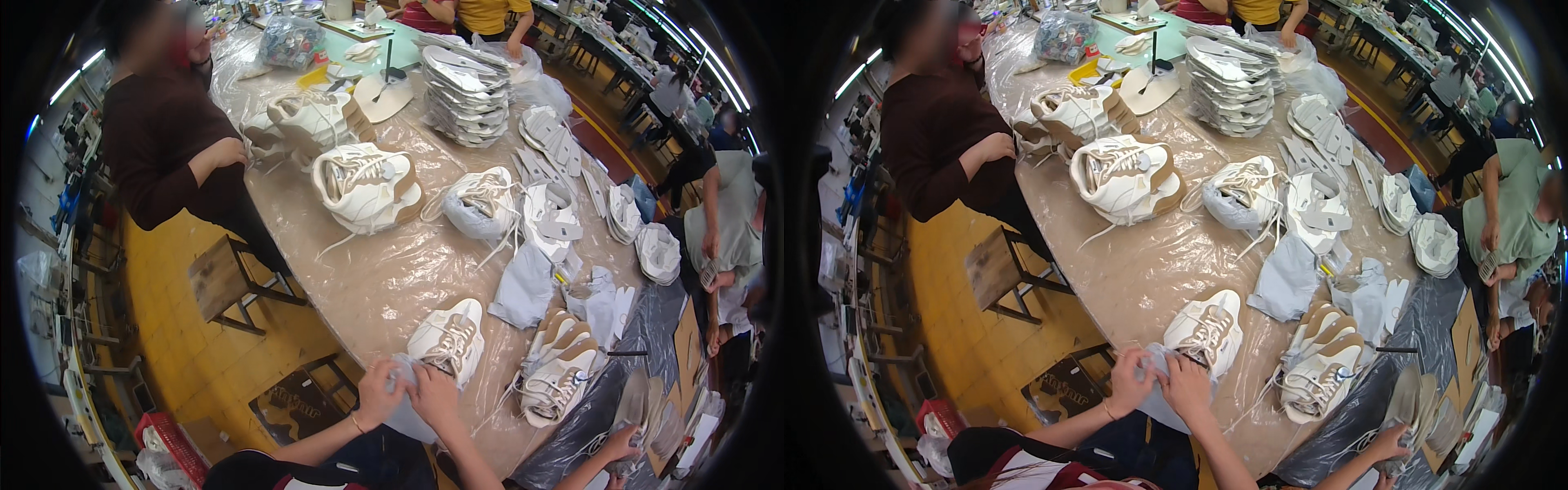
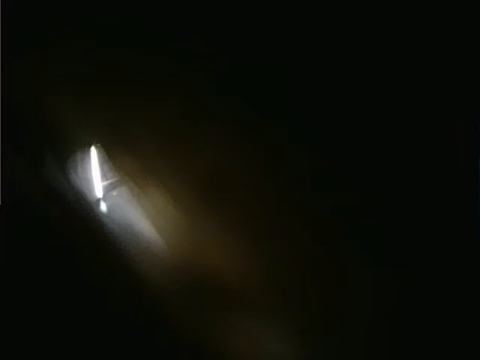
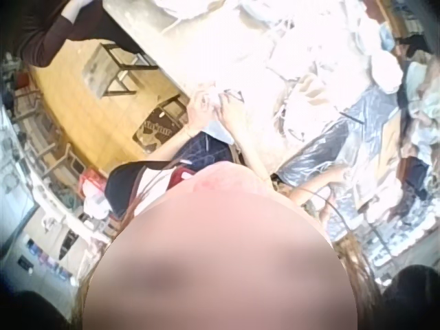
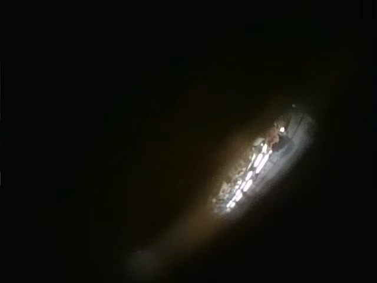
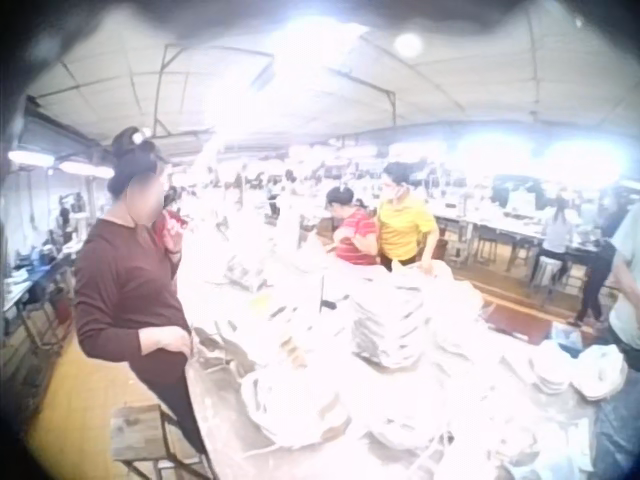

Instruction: The person repeatedly picks up white sneakers, places them on a sheet of paper, folds the paper around each shoe, and sets the wrapped shoe aside. The process is repeated for multiple shoes on a shared work table.

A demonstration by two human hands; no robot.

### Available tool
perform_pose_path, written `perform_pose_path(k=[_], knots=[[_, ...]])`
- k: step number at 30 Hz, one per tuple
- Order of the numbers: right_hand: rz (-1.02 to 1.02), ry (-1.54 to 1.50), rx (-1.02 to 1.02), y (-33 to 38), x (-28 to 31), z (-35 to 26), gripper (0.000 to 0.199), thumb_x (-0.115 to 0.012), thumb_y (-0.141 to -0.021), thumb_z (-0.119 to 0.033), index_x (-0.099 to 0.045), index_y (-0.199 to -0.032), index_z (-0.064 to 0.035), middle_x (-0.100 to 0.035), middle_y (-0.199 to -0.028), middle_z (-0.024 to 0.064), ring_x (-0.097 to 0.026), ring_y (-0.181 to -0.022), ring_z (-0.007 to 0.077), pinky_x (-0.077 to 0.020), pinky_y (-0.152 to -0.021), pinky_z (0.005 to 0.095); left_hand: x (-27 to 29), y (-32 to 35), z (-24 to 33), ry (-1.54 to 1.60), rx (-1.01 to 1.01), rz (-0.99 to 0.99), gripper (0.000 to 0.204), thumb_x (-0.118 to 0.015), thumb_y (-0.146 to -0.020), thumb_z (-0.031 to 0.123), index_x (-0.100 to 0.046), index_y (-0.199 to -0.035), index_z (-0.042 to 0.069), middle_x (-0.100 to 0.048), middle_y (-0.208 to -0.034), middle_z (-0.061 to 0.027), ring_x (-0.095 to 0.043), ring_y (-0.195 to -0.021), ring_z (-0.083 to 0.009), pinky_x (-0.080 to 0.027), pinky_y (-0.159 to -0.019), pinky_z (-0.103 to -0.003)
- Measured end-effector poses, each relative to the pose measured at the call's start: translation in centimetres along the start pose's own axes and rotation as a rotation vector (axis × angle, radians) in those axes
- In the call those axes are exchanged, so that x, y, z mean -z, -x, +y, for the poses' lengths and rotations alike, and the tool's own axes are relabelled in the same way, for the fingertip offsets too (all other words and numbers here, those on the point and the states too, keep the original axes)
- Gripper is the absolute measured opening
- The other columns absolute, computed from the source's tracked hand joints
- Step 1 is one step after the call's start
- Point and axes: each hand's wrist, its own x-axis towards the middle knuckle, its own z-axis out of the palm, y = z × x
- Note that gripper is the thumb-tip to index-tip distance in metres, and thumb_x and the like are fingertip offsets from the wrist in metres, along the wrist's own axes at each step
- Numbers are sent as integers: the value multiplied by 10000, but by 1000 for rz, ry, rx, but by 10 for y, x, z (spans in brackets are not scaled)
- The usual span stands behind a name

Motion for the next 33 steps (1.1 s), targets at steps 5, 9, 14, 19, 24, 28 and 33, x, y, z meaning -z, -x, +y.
perform_pose_path(k=[5,9,14,19,24,28,33], knots=[[-17,-71,-136,-8,-16,-1,327,-573,-891,-243,-560,-1175,-83,-678,-923,166,-661,-773,354,-507,-690,455,-26,25,-2,387,320,-178,488,-575,-964,224,-382,-1369,30,-513,-1211,-133,-561,-986,-203,-481,-861,-331],[-61,-116,-179,-10,-12,2,332,-580,-892,-257,-545,-1174,-85,-681,-862,186,-656,-680,387,-492,-591,497,-50,18,-22,771,561,-257,567,-488,-1022,300,-266,-1466,25,-471,-1311,-92,-523,-1069,-163,-441,-956,-324],[49,-90,24,-4,1,12,330,-613,-885,-305,-583,-1122,-77,-669,-814,163,-644,-748,332,-486,-722,409,-50,10,-22,907,754,-204,523,-485,-1020,272,-330,-1426,-17,-431,-1401,-122,-404,-1296,-194,-315,-1085,-311],[106,37,81,4,-3,19,363,-649,-857,-388,-632,-1042,-76,-636,-769,112,-604,-718,285,-458,-736,381,-51,4,-9,1046,729,-126,447,-478,-1019,346,-428,-1368,72,-531,-1214,-19,-465,-1121,-102,-375,-968,-288],[58,-52,96,11,9,15,359,-695,-833,-357,-646,-1026,-57,-607,-738,121,-600,-695,298,-455,-645,416,-53,3,-1,1492,923,-56,320,-454,-1027,353,-523,-1237,121,-573,-1128,-6,-528,-1030,-123,-416,-927,-290],[130,-156,87,11,24,4,329,-702,-830,-314,-646,-1028,-57,-624,-762,120,-607,-711,299,-460,-639,410,-53,-1,1,1291,824,-17,349,-439,-1029,358,-521,-1227,83,-574,-1122,-32,-539,-1006,-145,-420,-924,-287],[246,-244,55,-1,21,-5,337,-721,-822,-281,-645,-1042,-37,-627,-803,147,-606,-738,325,-461,-652,414,-44,-1,3,508,463,171,388,-524,-989,247,-473,-1280,-4,-459,-1310,-158,-458,-1199,-255,-374,-1012,-328]])
